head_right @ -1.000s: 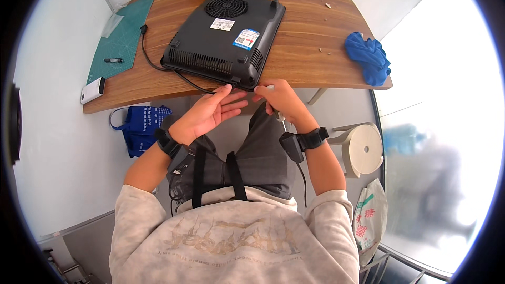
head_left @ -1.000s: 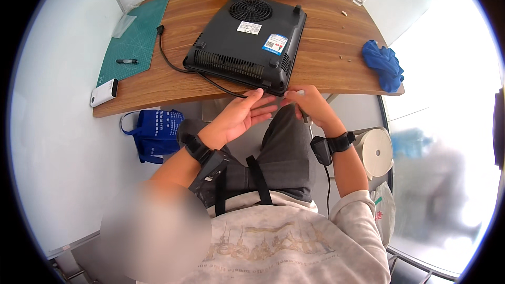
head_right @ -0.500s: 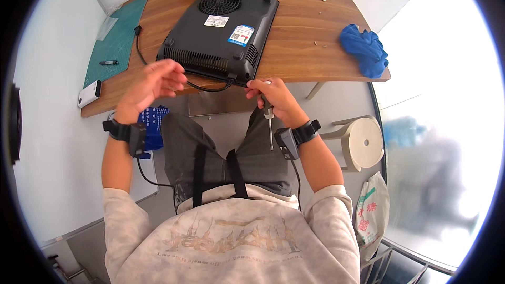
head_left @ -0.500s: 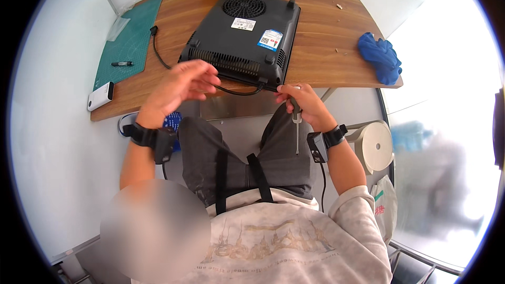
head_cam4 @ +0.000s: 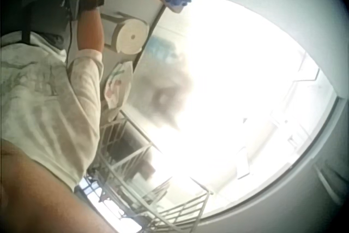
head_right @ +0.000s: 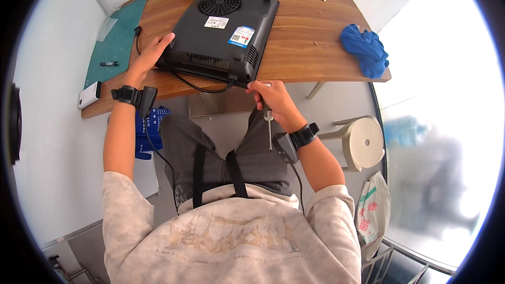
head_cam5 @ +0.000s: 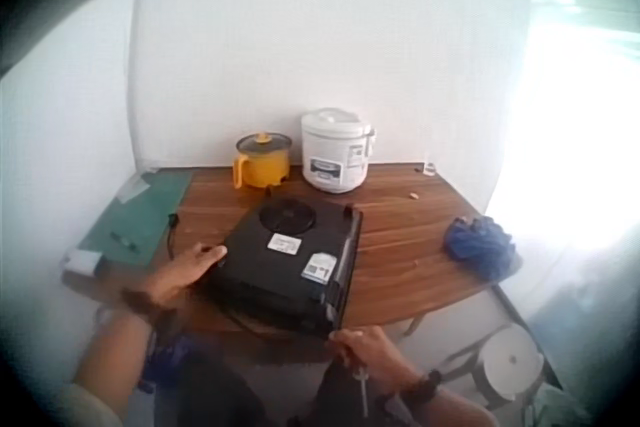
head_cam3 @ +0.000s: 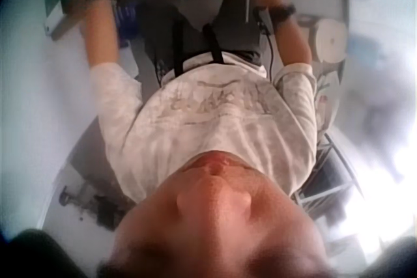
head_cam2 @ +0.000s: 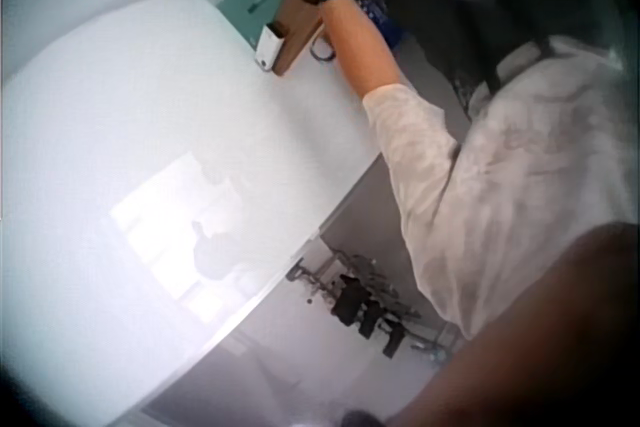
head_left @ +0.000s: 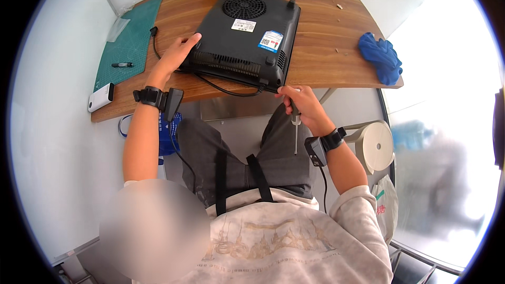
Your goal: The person uses a screwdriver to remove screws from the underside of a black induction cooktop. They turn the cooktop over, remove several screws from the bottom panel, and place them on the table.
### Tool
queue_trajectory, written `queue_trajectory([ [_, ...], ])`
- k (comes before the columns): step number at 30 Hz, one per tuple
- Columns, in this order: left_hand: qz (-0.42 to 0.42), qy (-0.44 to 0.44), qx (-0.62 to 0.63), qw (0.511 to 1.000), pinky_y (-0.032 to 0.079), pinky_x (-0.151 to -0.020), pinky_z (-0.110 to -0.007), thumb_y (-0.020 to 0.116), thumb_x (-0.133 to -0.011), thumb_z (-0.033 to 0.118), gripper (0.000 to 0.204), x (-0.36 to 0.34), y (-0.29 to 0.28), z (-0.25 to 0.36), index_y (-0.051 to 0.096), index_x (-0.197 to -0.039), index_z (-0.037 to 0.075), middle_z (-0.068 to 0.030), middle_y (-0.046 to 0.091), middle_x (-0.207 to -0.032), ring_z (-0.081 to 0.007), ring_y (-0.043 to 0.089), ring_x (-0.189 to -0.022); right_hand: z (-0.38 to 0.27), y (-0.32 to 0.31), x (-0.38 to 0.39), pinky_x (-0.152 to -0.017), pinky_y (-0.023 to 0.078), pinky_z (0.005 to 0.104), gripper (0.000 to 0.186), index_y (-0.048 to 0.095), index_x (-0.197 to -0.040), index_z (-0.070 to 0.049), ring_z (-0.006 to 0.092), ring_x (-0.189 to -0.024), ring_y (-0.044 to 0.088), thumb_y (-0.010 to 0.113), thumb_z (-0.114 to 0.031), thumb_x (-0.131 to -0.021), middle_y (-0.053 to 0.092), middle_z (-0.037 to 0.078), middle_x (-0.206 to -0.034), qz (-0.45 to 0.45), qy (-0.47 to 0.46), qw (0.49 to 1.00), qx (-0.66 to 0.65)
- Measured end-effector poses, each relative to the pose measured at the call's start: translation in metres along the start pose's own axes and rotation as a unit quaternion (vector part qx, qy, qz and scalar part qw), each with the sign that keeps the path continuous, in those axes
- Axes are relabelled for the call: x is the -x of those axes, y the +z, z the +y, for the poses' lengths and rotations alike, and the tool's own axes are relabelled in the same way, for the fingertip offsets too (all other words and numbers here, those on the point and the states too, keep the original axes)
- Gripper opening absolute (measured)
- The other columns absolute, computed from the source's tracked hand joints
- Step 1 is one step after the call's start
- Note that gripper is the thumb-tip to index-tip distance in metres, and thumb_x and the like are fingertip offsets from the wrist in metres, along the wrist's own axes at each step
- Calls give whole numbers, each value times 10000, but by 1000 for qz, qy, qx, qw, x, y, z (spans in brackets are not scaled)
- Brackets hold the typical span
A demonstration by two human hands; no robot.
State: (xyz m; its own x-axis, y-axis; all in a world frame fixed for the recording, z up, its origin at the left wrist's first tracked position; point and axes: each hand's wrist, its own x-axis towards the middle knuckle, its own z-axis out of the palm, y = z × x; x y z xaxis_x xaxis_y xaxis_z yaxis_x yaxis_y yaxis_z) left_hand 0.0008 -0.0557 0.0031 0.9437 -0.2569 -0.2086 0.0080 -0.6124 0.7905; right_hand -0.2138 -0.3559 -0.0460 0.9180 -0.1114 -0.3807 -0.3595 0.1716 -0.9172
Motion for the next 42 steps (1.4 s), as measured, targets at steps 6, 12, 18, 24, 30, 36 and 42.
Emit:
queue_trajectory([
  [6,-18,27,-66,997,441,-1044,-368,589,-850,764,1014,-1,2,-7,478,-1429,-61,-229,593,-1334,-304,565,-1264,-2,-4,5,-532,424,265,258,698,-882,41,111,-552,507,682,-214,-916,589,35,-686,3,-13,1000,9],
  [12,-12,17,-139,990,363,-1144,-419,641,-769,803,1174,9,16,-4,385,-1476,-99,-357,501,-1412,-400,474,-1380,-3,-18,5,-536,430,264,261,704,-912,37,101,-552,510,676,-223,-919,698,95,-819,-2,-19,1000,2],
  [18,-32,28,-122,992,359,-1128,-563,597,-698,902,1271,11,19,-5,380,-1489,-68,-433,378,-1451,-506,384,-1405,-4,-23,6,-550,428,250,260,710,-925,30,91,-563,512,676,-228,-929,720,102,-855,-10,-20,999,34],
  [24,4,43,-155,987,355,-1132,-535,576,-741,878,1223,5,20,-12,380,-1485,-74,-410,415,-1432,-488,417,-1381,-5,-20,8,-553,411,242,254,712,-927,29,84,-569,513,699,-225,-913,711,89,-839,-8,-28,999,43],
  [30,253,247,-353,866,501,-926,-513,668,-903,553,675,59,44,17,535,-1299,23,-257,569,-1181,-432,562,-1131,-9,-19,11,-560,414,235,238,717,-902,3,89,-579,524,679,-229,-938,725,88,-846,-2,-31,997,67],
  [36,23,418,-261,870,541,-810,-401,769,-850,300,342,118,100,51,614,-1055,75,-55,587,-1030,-274,614,-973,-8,-24,10,-559,406,227,226,709,-886,4,85,-579,526,681,-214,-937,725,88,-844,-28,-60,996,59],
  [42,19,466,-293,835,562,-800,-358,770,-840,181,214,116,122,50,687,-996,60,-54,674,-1004,-247,660,-921,-8,-23,11,-558,403,240,215,713,-869,4,83,-575,520,726,-209,-895,719,69,-816,-33,-82,994,58],
])
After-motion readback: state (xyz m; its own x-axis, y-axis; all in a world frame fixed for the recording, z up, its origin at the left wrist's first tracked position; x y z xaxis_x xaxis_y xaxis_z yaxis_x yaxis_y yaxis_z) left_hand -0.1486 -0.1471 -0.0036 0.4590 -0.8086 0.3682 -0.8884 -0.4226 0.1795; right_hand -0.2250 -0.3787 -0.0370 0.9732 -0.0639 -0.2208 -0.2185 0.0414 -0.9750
